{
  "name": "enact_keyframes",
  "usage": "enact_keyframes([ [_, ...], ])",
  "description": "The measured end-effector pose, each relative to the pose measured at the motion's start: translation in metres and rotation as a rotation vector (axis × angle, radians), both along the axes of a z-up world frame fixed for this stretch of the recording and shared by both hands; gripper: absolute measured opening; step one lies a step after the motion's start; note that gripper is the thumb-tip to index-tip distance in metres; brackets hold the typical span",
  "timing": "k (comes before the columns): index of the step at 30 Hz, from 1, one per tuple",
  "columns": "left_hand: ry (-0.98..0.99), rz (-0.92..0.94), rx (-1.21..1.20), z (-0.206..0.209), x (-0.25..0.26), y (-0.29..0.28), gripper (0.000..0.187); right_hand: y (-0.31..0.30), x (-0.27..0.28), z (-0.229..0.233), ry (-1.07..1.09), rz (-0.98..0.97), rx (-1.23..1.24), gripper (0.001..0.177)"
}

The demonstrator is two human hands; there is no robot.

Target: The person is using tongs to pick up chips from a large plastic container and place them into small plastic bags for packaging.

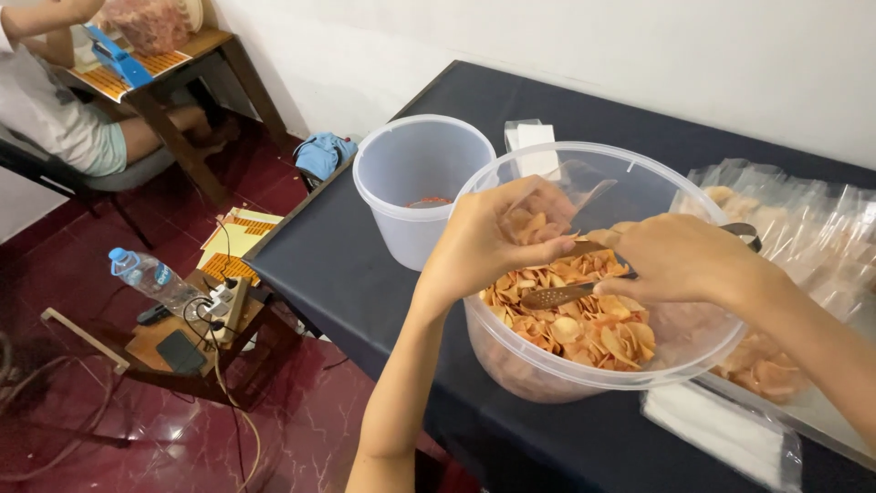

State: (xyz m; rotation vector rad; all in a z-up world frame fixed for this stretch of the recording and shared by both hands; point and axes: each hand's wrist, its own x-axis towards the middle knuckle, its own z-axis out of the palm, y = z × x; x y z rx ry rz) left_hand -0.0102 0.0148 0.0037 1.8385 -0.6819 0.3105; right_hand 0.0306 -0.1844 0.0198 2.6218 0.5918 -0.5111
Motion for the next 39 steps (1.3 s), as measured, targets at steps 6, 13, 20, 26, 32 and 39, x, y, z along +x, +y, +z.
enact_keyframes([
  [6, 0.017, 0.009, 0.001, 0.000, 0.000, 0.000, 0.019, 0.003, -0.001, 0.002, 0.016, -0.033, 0.019, 0.068],
  [13, 0.018, 0.020, 0.064, 0.001, -0.001, -0.001, 0.016, 0.001, 0.000, 0.002, 0.027, -0.039, 0.035, 0.071],
  [20, -0.025, 0.007, 0.086, -0.005, 0.003, 0.000, 0.016, 0.002, -0.002, 0.004, 0.023, -0.026, 0.027, 0.067],
  [26, -0.099, -0.081, 0.115, -0.009, 0.007, 0.000, 0.021, -0.004, 0.002, -0.001, 0.012, 0.013, 0.051, 0.063],
  [32, -0.106, -0.162, 0.132, -0.010, 0.008, 0.001, 0.020, 0.003, -0.005, 0.009, 0.020, 0.001, 0.038, 0.063],
  [39, -0.084, -0.217, 0.107, -0.008, 0.008, 0.000, 0.022, -0.002, 0.000, 0.002, 0.019, 0.011, 0.056, 0.062],
])
